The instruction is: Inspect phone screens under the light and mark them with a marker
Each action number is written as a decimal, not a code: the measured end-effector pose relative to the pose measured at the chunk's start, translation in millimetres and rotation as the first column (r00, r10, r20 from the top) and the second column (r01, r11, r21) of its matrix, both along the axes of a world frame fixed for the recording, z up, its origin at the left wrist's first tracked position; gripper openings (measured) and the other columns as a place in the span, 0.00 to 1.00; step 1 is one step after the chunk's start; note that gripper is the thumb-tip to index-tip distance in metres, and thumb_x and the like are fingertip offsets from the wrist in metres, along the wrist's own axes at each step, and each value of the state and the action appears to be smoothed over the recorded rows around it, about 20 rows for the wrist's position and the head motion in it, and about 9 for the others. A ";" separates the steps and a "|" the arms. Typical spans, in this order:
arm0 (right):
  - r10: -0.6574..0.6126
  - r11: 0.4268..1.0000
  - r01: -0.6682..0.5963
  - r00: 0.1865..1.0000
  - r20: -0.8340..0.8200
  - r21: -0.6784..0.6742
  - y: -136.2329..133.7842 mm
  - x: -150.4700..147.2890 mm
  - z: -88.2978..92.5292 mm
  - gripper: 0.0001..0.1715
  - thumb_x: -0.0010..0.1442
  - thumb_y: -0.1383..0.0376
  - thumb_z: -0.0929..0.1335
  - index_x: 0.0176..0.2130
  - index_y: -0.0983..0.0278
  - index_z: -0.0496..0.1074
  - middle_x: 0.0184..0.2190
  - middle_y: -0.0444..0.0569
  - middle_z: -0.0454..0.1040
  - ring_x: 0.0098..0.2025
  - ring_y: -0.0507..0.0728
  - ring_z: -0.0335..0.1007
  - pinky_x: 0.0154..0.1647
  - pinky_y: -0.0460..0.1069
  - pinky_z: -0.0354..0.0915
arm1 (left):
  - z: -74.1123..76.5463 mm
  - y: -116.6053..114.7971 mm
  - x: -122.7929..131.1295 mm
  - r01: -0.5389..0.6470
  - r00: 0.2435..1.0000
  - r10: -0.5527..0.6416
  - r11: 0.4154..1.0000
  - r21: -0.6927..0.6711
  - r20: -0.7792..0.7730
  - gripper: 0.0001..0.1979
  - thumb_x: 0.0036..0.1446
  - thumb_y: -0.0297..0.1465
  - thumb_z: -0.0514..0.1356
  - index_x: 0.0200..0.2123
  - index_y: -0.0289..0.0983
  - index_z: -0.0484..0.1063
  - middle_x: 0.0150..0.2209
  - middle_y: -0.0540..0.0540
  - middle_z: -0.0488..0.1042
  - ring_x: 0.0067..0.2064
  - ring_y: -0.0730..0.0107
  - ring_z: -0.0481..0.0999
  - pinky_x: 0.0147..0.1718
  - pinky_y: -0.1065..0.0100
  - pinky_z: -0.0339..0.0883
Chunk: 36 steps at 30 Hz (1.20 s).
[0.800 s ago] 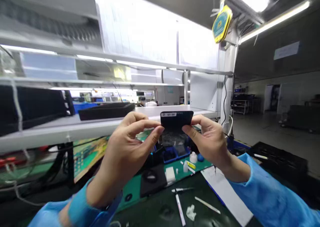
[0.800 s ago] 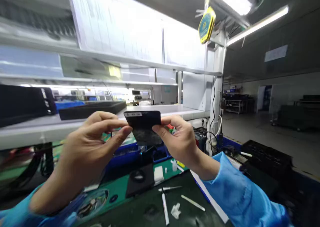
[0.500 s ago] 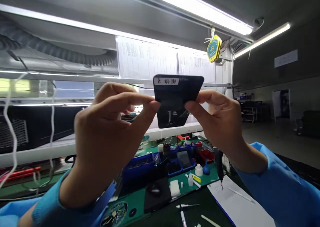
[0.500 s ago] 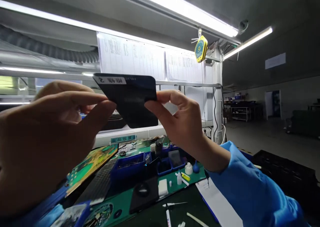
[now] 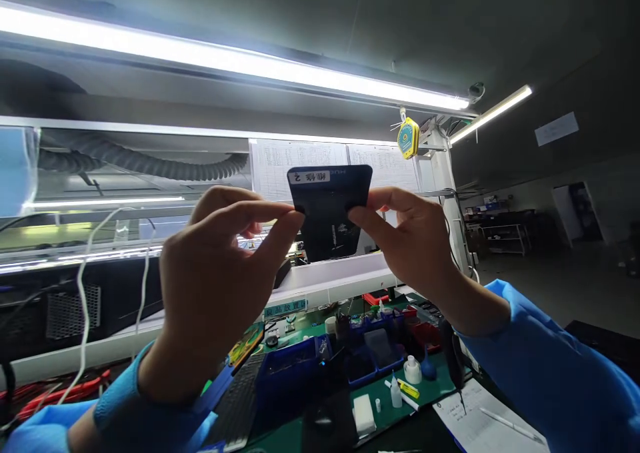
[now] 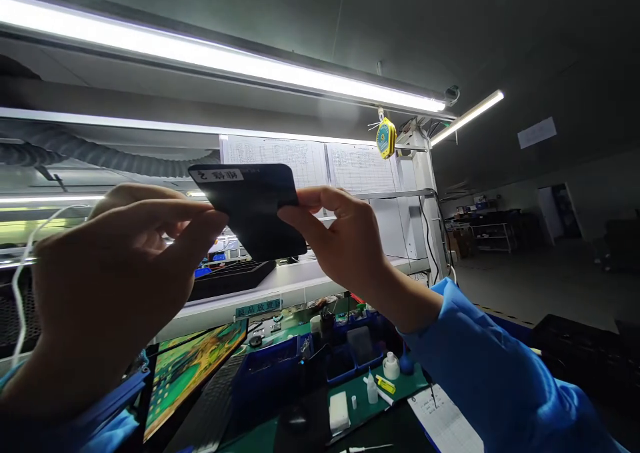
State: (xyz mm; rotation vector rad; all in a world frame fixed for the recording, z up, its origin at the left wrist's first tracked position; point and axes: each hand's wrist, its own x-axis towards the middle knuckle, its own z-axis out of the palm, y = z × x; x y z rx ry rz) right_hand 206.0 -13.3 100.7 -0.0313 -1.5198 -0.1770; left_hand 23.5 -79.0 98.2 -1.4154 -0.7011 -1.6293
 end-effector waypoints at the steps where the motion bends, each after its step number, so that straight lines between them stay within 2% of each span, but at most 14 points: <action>1: 0.006 1.000 -0.006 1.000 0.000 0.000 -0.6 0.5 0.0 0.01 0.60 0.64 0.75 0.34 0.59 0.81 0.32 0.42 0.82 0.36 0.54 0.77 0.42 0.52 0.72 | 0.4 -0.4 0.7 0.002 1.000 -0.002 1.000 0.006 -0.006 0.08 0.57 0.35 0.64 0.26 0.43 0.79 0.28 0.54 0.74 0.28 0.74 0.72 0.28 0.71 0.67; 5: 0.025 1.000 -0.025 1.000 -0.009 0.016 -3.2 4.4 0.1 0.02 0.60 0.66 0.75 0.33 0.59 0.80 0.32 0.42 0.83 0.36 0.54 0.78 0.41 0.51 0.72 | 1.5 -2.2 2.3 -0.014 1.000 0.014 1.000 0.012 -0.020 0.08 0.57 0.35 0.64 0.27 0.43 0.80 0.29 0.54 0.75 0.27 0.75 0.71 0.27 0.71 0.67; 9: -0.027 0.998 0.027 1.000 -0.011 0.055 -4.9 10.5 2.1 0.01 0.61 0.66 0.75 0.35 0.59 0.80 0.33 0.42 0.83 0.37 0.54 0.78 0.42 0.51 0.71 | 3.4 -5.9 4.1 -0.032 0.999 0.032 0.999 -0.008 -0.019 0.08 0.57 0.36 0.64 0.27 0.44 0.80 0.29 0.53 0.75 0.27 0.74 0.71 0.27 0.70 0.67; 11: -0.089 0.993 0.089 0.996 -0.006 0.077 -5.8 13.0 3.7 0.01 0.62 0.64 0.74 0.36 0.59 0.80 0.33 0.42 0.83 0.37 0.55 0.77 0.44 0.52 0.70 | 5.3 -8.1 5.3 -0.053 0.998 0.053 0.999 0.006 -0.025 0.08 0.58 0.38 0.64 0.35 0.42 0.81 0.31 0.52 0.75 0.29 0.72 0.72 0.30 0.68 0.70; 14: -0.213 0.968 0.207 0.977 0.026 0.145 -8.3 14.7 5.8 0.03 0.64 0.63 0.73 0.38 0.59 0.80 0.34 0.43 0.82 0.38 0.56 0.76 0.46 0.53 0.68 | 9.0 -10.5 6.6 -0.141 0.983 0.151 0.985 0.099 -0.105 0.22 0.58 0.41 0.65 0.53 0.36 0.77 0.40 0.46 0.78 0.36 0.66 0.75 0.38 0.64 0.73; 15: -0.260 0.951 0.248 0.965 0.041 0.182 -9.4 14.9 6.5 0.04 0.65 0.62 0.73 0.38 0.59 0.80 0.34 0.43 0.82 0.39 0.56 0.76 0.47 0.53 0.67 | 10.3 -10.9 6.8 -0.186 0.966 0.208 0.971 0.147 -0.152 0.24 0.59 0.42 0.64 0.55 0.35 0.76 0.43 0.44 0.79 0.40 0.64 0.77 0.42 0.62 0.73; 17: -0.352 0.909 0.326 0.934 0.060 0.260 -11.9 15.5 7.9 0.05 0.67 0.62 0.71 0.40 0.58 0.81 0.33 0.44 0.81 0.40 0.57 0.75 0.50 0.54 0.65 | 12.4 -11.4 7.2 -0.273 0.912 0.326 0.935 0.226 -0.249 0.18 0.63 0.41 0.63 0.50 0.37 0.78 0.46 0.43 0.80 0.45 0.61 0.78 0.47 0.59 0.72; 19: -0.420 0.870 0.382 0.905 0.065 0.310 -13.9 17.7 10.5 0.07 0.68 0.61 0.70 0.42 0.58 0.80 0.35 0.45 0.81 0.43 0.58 0.74 0.52 0.55 0.63 | 14.1 -12.1 8.1 -0.310 0.880 0.377 0.916 0.255 -0.287 0.11 0.65 0.40 0.62 0.41 0.39 0.80 0.41 0.47 0.82 0.45 0.61 0.79 0.49 0.59 0.70; 21: -0.445 0.858 0.404 0.893 0.067 0.317 -14.6 22.3 14.8 0.10 0.69 0.58 0.69 0.46 0.58 0.80 0.39 0.46 0.81 0.46 0.59 0.73 0.54 0.56 0.62 | 15.8 -14.2 9.9 -0.294 0.907 0.345 0.929 0.225 -0.240 0.10 0.66 0.39 0.62 0.36 0.40 0.79 0.35 0.51 0.81 0.41 0.64 0.79 0.45 0.62 0.69; 24: -0.421 0.881 0.385 0.903 0.085 0.276 -12.2 31.7 23.3 0.17 0.66 0.52 0.71 0.49 0.59 0.78 0.45 0.49 0.80 0.51 0.62 0.73 0.56 0.57 0.61 | 19.7 -21.2 13.9 -0.244 0.969 0.245 0.968 0.057 -0.015 0.11 0.60 0.41 0.64 0.33 0.41 0.79 0.32 0.51 0.79 0.37 0.64 0.78 0.38 0.64 0.68; 27: -0.395 0.906 0.365 0.911 0.117 0.214 -7.4 38.4 30.5 0.17 0.63 0.49 0.72 0.44 0.58 0.79 0.44 0.49 0.80 0.50 0.63 0.73 0.56 0.58 0.62 | 24.2 -29.8 17.8 -0.178 0.965 0.203 0.972 -0.154 0.164 0.13 0.54 0.44 0.63 0.31 0.41 0.80 0.30 0.50 0.78 0.34 0.63 0.76 0.36 0.63 0.66; 30: -0.376 0.920 0.352 0.917 0.135 0.171 -4.2 40.1 33.5 0.14 0.63 0.50 0.72 0.37 0.57 0.79 0.39 0.47 0.80 0.47 0.62 0.73 0.56 0.59 0.62 | 26.8 -35.2 20.5 -0.148 0.960 0.192 0.966 -0.211 0.205 0.15 0.51 0.47 0.61 0.30 0.42 0.79 0.29 0.50 0.75 0.32 0.64 0.72 0.36 0.63 0.65; 36: -0.344 0.934 0.323 0.928 0.145 0.150 -5.3 41.4 34.2 0.17 0.63 0.49 0.71 0.37 0.58 0.80 0.36 0.48 0.79 0.44 0.62 0.72 0.54 0.60 0.63 | 27.9 -38.3 24.2 -0.095 0.964 0.155 0.960 -0.264 0.215 0.13 0.49 0.45 0.60 0.26 0.42 0.76 0.25 0.52 0.71 0.28 0.67 0.67 0.32 0.65 0.61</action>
